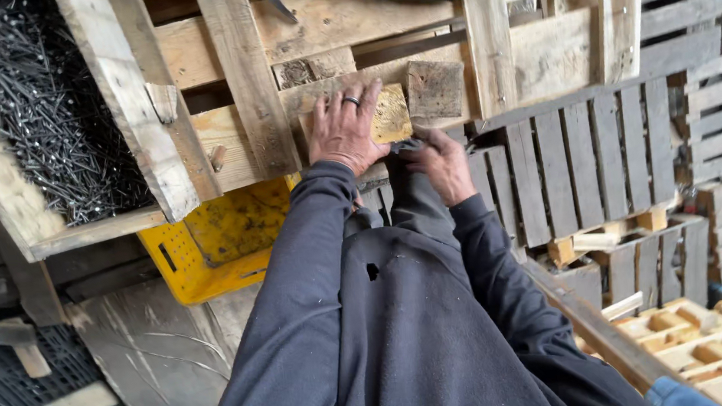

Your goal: The person assembles wooden pallets by placing small wooden blocks and planks onto a pallet frame, then hammering nails to secure them. The person repeatedly retrieves blocks from a yellow crate and positions them on the pallet before nailing.

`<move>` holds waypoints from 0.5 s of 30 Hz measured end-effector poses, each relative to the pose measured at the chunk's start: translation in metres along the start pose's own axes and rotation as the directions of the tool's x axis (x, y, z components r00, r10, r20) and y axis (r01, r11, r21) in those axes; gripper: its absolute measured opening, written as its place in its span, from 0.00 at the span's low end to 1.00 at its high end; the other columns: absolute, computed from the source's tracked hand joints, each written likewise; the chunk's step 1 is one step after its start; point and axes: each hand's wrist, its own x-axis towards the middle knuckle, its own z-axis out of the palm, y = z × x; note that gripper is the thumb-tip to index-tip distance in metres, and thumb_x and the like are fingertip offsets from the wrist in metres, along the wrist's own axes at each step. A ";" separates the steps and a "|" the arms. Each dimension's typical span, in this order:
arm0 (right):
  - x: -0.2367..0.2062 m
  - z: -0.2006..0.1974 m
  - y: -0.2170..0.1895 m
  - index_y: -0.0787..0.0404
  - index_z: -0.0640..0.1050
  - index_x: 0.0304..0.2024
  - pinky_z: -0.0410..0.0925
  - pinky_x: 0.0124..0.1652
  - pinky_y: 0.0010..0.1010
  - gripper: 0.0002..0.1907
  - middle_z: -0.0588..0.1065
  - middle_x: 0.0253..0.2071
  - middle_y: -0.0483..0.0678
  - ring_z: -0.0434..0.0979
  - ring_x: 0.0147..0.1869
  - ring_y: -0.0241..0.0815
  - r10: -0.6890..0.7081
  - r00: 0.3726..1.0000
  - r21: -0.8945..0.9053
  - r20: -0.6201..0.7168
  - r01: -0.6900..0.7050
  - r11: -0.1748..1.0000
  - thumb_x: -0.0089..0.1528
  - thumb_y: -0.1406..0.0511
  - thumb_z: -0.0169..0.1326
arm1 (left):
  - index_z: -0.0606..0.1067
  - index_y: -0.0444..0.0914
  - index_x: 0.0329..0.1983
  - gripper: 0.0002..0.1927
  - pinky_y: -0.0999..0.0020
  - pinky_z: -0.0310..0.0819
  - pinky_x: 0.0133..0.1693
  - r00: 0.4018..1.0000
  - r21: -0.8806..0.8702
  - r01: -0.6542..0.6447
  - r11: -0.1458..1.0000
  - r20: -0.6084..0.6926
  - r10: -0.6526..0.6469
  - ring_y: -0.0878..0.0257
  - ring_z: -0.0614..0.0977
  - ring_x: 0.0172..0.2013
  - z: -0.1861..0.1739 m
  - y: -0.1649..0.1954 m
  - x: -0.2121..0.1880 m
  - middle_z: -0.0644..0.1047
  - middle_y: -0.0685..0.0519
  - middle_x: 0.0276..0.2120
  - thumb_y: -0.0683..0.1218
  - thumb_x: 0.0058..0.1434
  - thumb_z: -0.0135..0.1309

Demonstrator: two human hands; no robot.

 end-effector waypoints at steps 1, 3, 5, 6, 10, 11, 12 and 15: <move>-0.007 -0.011 0.005 0.73 0.74 0.63 0.79 0.54 0.36 0.22 0.78 0.58 0.60 0.84 0.56 0.54 -0.094 0.994 0.012 0.055 0.093 0.996 0.69 0.72 0.41 | 0.46 0.50 0.76 0.65 0.44 0.46 0.69 1.000 -0.009 0.001 1.000 -0.015 -0.001 0.47 0.64 0.68 0.000 0.001 -0.001 0.61 0.45 0.70 0.68 0.42 0.71; -0.018 -0.042 -0.001 0.68 0.73 0.65 0.78 0.55 0.36 0.22 0.77 0.61 0.61 0.83 0.56 0.53 -0.269 0.962 -0.243 -0.054 0.248 0.938 0.68 0.76 0.43 | 0.48 0.50 0.76 0.64 0.44 0.47 0.69 0.999 0.008 -0.021 1.000 -0.038 0.021 0.48 0.66 0.67 0.001 0.003 -0.004 0.63 0.46 0.69 0.67 0.42 0.72; -0.020 -0.063 -0.016 0.61 0.68 0.69 0.80 0.54 0.36 0.28 0.70 0.61 0.61 0.82 0.55 0.52 -0.371 0.926 -0.530 -0.071 0.281 0.800 0.66 0.78 0.48 | 0.49 0.49 0.76 0.63 0.44 0.49 0.69 0.997 0.009 -0.037 0.999 -0.072 0.038 0.48 0.67 0.66 0.002 0.004 -0.005 0.64 0.46 0.68 0.67 0.43 0.72; -0.015 -0.073 -0.027 0.57 0.63 0.73 0.82 0.52 0.36 0.33 0.64 0.61 0.61 0.81 0.53 0.51 -0.377 0.924 -0.668 -0.056 0.246 0.702 0.66 0.77 0.50 | 0.50 0.49 0.77 0.63 0.44 0.49 0.68 0.995 0.005 -0.047 0.999 -0.085 0.047 0.48 0.67 0.65 0.003 0.003 -0.006 0.65 0.46 0.67 0.67 0.44 0.72; 0.030 -0.066 -0.064 0.64 0.53 0.74 0.72 0.57 0.51 0.57 0.54 0.69 0.68 0.69 0.63 0.72 -0.461 0.809 -0.807 0.365 0.522 0.277 0.47 0.70 0.69 | 0.50 0.49 0.76 0.63 0.45 0.50 0.67 0.997 0.010 -0.029 1.000 -0.070 0.029 0.48 0.67 0.65 0.003 -0.001 -0.005 0.64 0.47 0.67 0.68 0.42 0.71; 0.043 -0.058 -0.070 0.64 0.52 0.74 0.71 0.58 0.53 0.59 0.56 0.69 0.68 0.70 0.64 0.72 -0.458 0.785 -0.797 0.418 0.559 0.231 0.47 0.67 0.71 | 0.50 0.49 0.76 0.64 0.45 0.50 0.67 0.998 0.021 -0.029 0.999 -0.058 0.030 0.49 0.67 0.65 0.003 -0.002 -0.004 0.64 0.47 0.68 0.69 0.42 0.70; 0.051 -0.053 -0.075 0.64 0.51 0.73 0.70 0.60 0.54 0.60 0.57 0.69 0.68 0.70 0.64 0.72 -0.449 0.760 -0.783 0.469 0.593 0.186 0.47 0.65 0.73 | 0.49 0.49 0.77 0.64 0.45 0.50 0.67 0.999 0.028 -0.029 0.999 -0.043 0.030 0.49 0.67 0.65 0.002 -0.003 -0.003 0.63 0.46 0.69 0.69 0.42 0.70; 0.071 -0.046 -0.088 0.62 0.57 0.72 0.75 0.55 0.49 0.52 0.66 0.63 0.62 0.76 0.60 0.63 -0.324 0.874 -0.815 0.362 0.465 0.346 0.53 0.61 0.73 | 0.48 0.50 0.77 0.67 0.43 0.48 0.67 0.993 0.021 -0.063 0.998 -0.097 0.065 0.50 0.64 0.67 0.000 -0.004 0.001 0.61 0.45 0.70 0.75 0.40 0.68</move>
